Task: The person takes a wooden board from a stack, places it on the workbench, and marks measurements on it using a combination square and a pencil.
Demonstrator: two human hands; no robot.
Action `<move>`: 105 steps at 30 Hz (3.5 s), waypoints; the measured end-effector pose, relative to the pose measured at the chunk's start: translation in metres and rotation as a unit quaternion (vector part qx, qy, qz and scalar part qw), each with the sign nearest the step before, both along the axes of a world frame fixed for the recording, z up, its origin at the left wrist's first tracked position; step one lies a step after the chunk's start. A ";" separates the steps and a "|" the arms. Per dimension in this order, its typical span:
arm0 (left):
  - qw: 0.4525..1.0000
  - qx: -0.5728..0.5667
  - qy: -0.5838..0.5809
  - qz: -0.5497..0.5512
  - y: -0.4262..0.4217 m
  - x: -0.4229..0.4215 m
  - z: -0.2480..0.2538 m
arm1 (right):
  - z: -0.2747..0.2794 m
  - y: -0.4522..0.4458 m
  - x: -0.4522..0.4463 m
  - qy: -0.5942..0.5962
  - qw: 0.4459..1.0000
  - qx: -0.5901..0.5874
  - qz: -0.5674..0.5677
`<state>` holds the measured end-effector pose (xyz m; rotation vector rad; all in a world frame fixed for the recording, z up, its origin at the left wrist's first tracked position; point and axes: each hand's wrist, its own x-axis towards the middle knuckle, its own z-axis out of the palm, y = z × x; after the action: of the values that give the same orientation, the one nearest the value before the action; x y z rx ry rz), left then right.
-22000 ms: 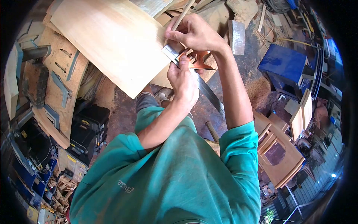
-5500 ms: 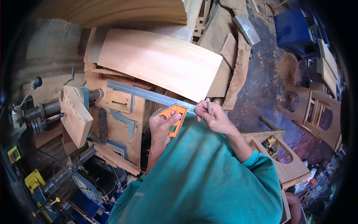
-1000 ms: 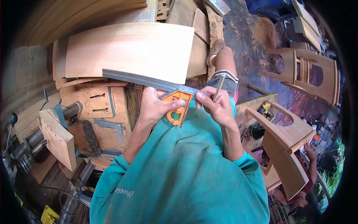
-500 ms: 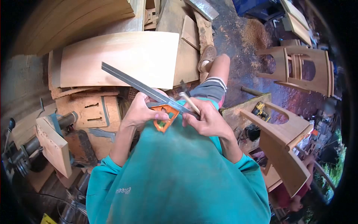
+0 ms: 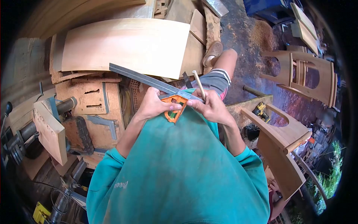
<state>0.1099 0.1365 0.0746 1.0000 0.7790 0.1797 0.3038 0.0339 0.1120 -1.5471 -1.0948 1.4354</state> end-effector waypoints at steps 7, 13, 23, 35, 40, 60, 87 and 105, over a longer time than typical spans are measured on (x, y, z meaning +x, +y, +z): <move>0.992 -0.006 -0.116 0.040 0.000 0.001 -0.004 | 0.015 0.008 0.012 -0.005 1.000 -0.005 0.013; 0.983 -0.051 -0.175 0.026 0.008 -0.015 0.014 | 0.025 0.006 0.018 -0.010 1.000 -0.006 0.027; 0.981 -0.005 -0.143 -0.134 0.031 -0.045 0.046 | 0.057 0.003 0.027 0.099 0.993 0.032 0.054; 0.876 -0.310 -0.359 -0.093 -0.018 -0.005 0.086 | 0.088 0.009 0.032 0.056 0.971 0.105 0.208; 0.861 -0.324 -0.375 -0.111 -0.018 -0.008 0.087 | 0.088 0.009 0.039 0.068 0.966 0.120 0.217; 0.892 -0.278 -0.356 -0.024 -0.015 -0.020 0.096 | 0.098 -0.001 0.085 0.028 0.968 0.068 0.240; 0.931 -0.219 -0.287 -0.059 0.009 0.001 0.093 | 0.107 0.016 0.110 -0.341 0.935 0.077 0.058; 0.981 -0.037 -0.186 -0.047 -0.008 -0.001 0.072 | 0.094 0.058 0.040 -0.068 0.922 -0.024 0.380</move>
<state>0.1092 0.1286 0.1468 0.8956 0.3922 0.2453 0.3437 0.0919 0.2064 -1.3150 -1.8924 1.8698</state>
